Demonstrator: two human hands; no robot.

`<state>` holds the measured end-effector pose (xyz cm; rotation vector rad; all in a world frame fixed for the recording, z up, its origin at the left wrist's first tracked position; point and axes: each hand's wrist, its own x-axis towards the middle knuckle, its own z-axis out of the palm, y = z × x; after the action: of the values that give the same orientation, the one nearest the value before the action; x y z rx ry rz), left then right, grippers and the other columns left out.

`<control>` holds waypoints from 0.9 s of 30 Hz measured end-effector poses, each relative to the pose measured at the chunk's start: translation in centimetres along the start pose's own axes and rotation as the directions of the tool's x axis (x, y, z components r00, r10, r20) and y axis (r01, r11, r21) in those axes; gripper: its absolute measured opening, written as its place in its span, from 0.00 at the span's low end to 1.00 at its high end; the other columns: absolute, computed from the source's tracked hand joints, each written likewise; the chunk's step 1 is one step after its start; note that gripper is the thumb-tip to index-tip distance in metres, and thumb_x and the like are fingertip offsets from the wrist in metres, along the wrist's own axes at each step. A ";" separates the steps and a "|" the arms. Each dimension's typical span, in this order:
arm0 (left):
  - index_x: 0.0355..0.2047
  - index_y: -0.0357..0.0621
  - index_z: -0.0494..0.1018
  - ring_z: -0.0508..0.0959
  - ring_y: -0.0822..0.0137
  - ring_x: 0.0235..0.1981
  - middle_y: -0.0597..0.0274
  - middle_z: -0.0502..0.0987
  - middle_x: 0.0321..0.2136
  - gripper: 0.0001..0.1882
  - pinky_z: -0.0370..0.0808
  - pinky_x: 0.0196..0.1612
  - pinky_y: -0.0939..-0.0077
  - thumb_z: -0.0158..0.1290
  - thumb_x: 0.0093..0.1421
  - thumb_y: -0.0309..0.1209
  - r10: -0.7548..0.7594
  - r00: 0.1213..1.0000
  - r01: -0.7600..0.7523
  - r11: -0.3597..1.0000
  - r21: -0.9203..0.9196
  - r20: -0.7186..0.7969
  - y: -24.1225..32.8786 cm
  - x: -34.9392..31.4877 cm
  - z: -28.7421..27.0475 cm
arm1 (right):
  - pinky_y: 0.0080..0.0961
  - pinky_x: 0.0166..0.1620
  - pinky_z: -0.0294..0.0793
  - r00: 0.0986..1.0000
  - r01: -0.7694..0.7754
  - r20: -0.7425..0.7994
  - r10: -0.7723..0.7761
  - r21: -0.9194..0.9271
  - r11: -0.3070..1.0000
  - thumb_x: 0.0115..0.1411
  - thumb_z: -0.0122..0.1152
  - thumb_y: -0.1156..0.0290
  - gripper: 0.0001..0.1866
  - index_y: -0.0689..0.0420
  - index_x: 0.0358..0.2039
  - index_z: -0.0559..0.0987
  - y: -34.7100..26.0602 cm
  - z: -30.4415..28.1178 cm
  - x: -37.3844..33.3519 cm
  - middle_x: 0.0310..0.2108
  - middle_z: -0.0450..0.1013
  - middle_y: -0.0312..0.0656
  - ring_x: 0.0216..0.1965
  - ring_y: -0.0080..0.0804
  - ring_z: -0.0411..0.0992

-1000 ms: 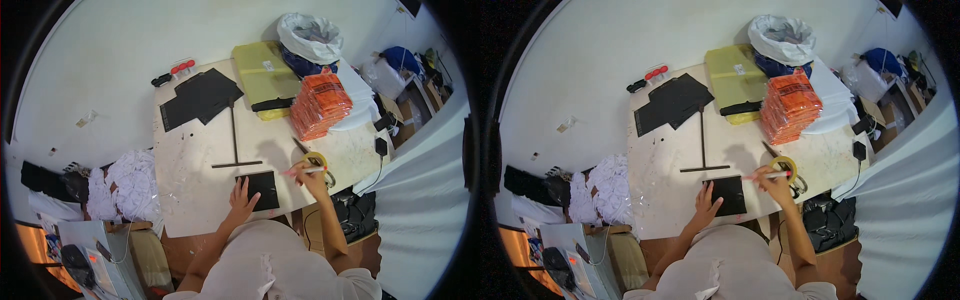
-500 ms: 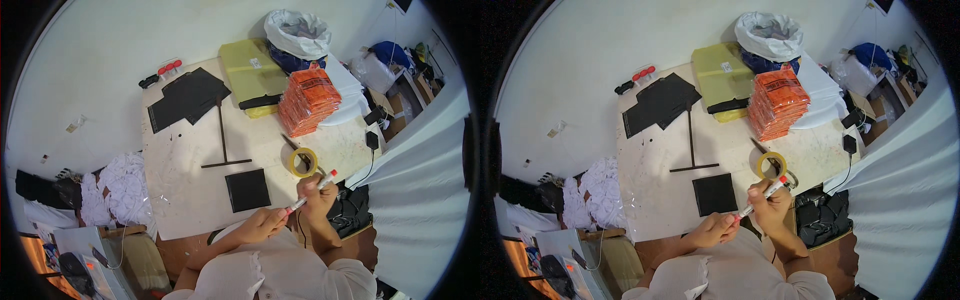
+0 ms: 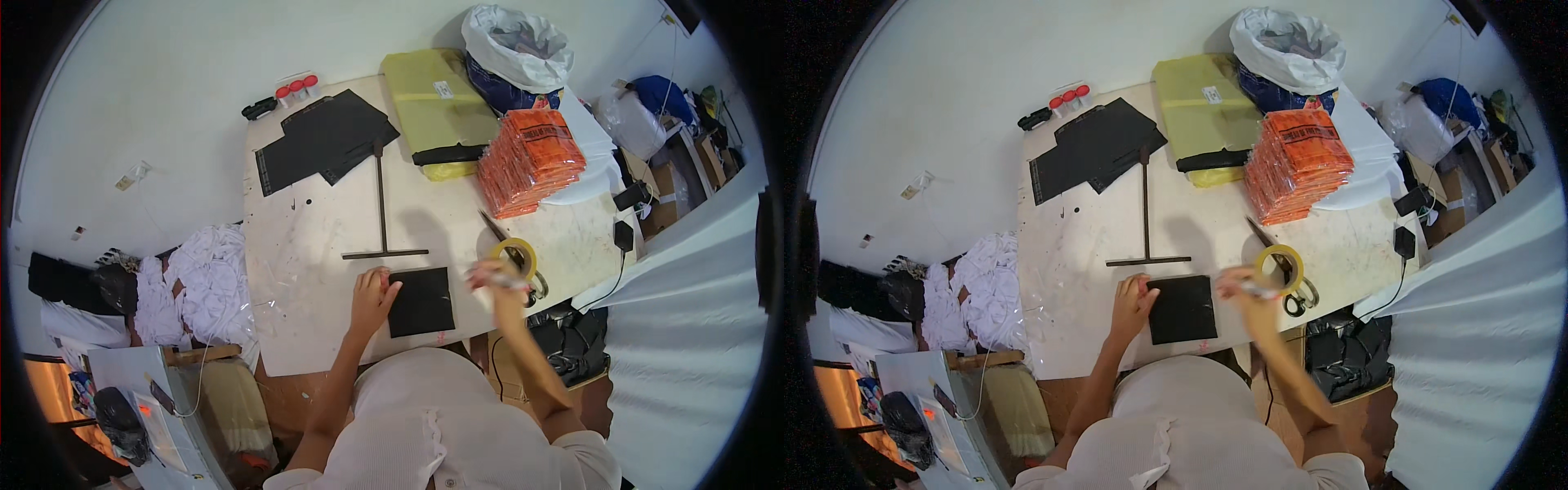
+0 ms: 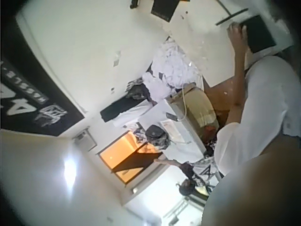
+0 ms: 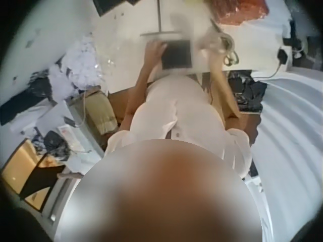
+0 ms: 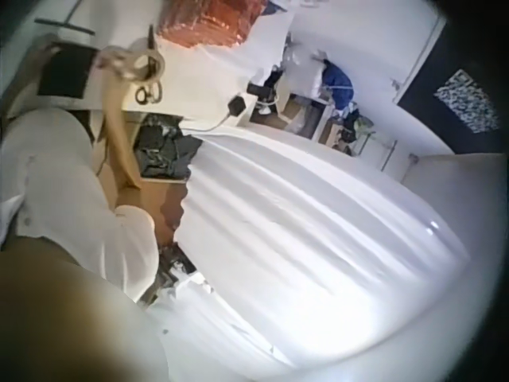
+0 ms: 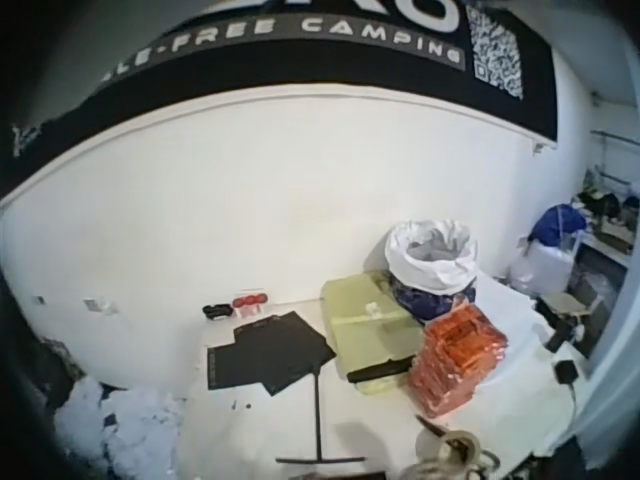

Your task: Packaging and marking black textile sheets using tape and a marker at a workbench.

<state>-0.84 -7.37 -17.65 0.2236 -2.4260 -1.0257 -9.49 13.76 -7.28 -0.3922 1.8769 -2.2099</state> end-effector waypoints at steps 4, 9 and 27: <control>0.34 0.39 0.70 0.67 0.58 0.36 0.60 0.70 0.35 0.18 0.64 0.42 0.68 0.59 0.49 0.39 0.009 0.991 -0.034 0.980 0.195 0.131 -1.0 -1.3 1.0 | 0.14 0.32 0.69 0.970 -0.156 0.179 0.162 -0.048 0.987 0.54 0.56 0.78 0.03 0.62 0.31 0.74 7.9 0.9 -0.2 0.28 0.73 0.38 0.28 0.20 0.69; 0.31 0.41 0.70 0.67 0.59 0.35 0.62 0.70 0.35 0.17 0.63 0.41 0.68 0.59 0.48 0.40 -0.049 0.989 0.020 0.979 0.201 0.139 -0.8 -1.7 0.9 | 0.14 0.40 0.66 0.920 0.126 0.393 -0.004 -0.284 0.951 0.54 0.57 0.78 0.09 0.60 0.37 0.74 9.6 0.8 1.4 0.29 0.71 0.33 0.32 0.19 0.67; 0.28 0.40 0.70 0.68 0.59 0.34 0.60 0.70 0.35 0.13 0.63 0.40 0.68 0.53 0.54 0.38 -0.082 0.989 0.057 0.979 0.194 0.126 -1.1 -1.4 1.0 | 0.18 0.29 0.66 0.930 -0.067 0.321 0.176 -0.323 0.944 0.54 0.59 0.72 0.06 0.60 0.29 0.74 10.2 0.1 2.3 0.23 0.71 0.33 0.25 0.18 0.67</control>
<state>-0.14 -7.07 -19.61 0.3163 -2.6571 -0.8617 -11.68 11.27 -17.21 -0.6500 1.9804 -1.6378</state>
